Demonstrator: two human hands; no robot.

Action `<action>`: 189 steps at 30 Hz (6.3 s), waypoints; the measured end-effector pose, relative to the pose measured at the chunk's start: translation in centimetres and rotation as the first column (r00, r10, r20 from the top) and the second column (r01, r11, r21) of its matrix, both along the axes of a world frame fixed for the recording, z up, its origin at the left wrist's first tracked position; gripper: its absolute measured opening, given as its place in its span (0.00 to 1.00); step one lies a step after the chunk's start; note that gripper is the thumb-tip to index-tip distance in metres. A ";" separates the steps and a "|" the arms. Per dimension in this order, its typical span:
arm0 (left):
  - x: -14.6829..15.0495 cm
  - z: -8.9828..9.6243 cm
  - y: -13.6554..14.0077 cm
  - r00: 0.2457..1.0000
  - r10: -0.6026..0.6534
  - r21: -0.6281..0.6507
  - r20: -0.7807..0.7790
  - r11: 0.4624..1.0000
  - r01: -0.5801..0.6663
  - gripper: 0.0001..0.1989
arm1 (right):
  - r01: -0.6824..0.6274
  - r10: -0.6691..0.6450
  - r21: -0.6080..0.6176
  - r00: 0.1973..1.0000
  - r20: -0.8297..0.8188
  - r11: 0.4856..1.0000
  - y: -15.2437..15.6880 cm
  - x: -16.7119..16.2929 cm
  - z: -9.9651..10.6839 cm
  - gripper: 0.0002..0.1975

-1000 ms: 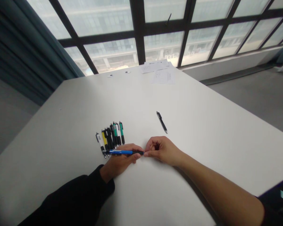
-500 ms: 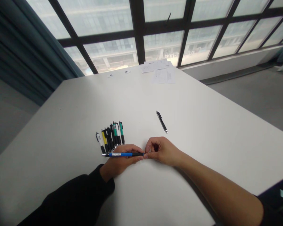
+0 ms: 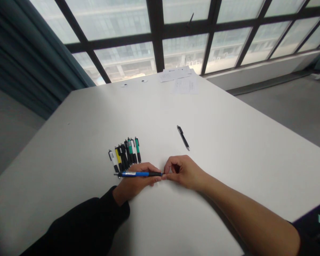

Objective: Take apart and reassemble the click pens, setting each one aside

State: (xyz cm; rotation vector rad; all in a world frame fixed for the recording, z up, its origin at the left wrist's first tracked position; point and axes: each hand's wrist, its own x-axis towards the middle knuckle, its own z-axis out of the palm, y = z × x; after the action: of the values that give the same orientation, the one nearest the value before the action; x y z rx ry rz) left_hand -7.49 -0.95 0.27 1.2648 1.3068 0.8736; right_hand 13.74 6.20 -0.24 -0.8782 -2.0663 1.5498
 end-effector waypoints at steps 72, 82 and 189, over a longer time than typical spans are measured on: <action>0.1 0.0 0.2 0.995 0.006 0.114 -0.099 0.993 0.005 0.05 | -0.233 0.077 0.484 0.944 0.320 0.843 0.4 0.0 1.0 0.13; 0.0 0.1 0.2 0.995 -0.023 0.116 -0.093 0.993 0.034 0.06 | -0.200 0.066 0.503 0.960 0.271 0.841 0.3 -0.1 0.9 0.08; -0.9 -1.0 0.3 0.993 0.094 0.261 0.072 0.959 -0.110 0.07 | -0.354 0.149 0.377 0.867 0.475 0.856 4.0 3.9 3.4 0.05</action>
State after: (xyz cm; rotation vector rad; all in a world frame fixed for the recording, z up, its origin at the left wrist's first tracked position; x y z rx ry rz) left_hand -8.39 -0.66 -0.73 1.3745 1.2470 1.1816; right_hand 17.60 10.23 3.16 -0.8357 -2.8145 0.9493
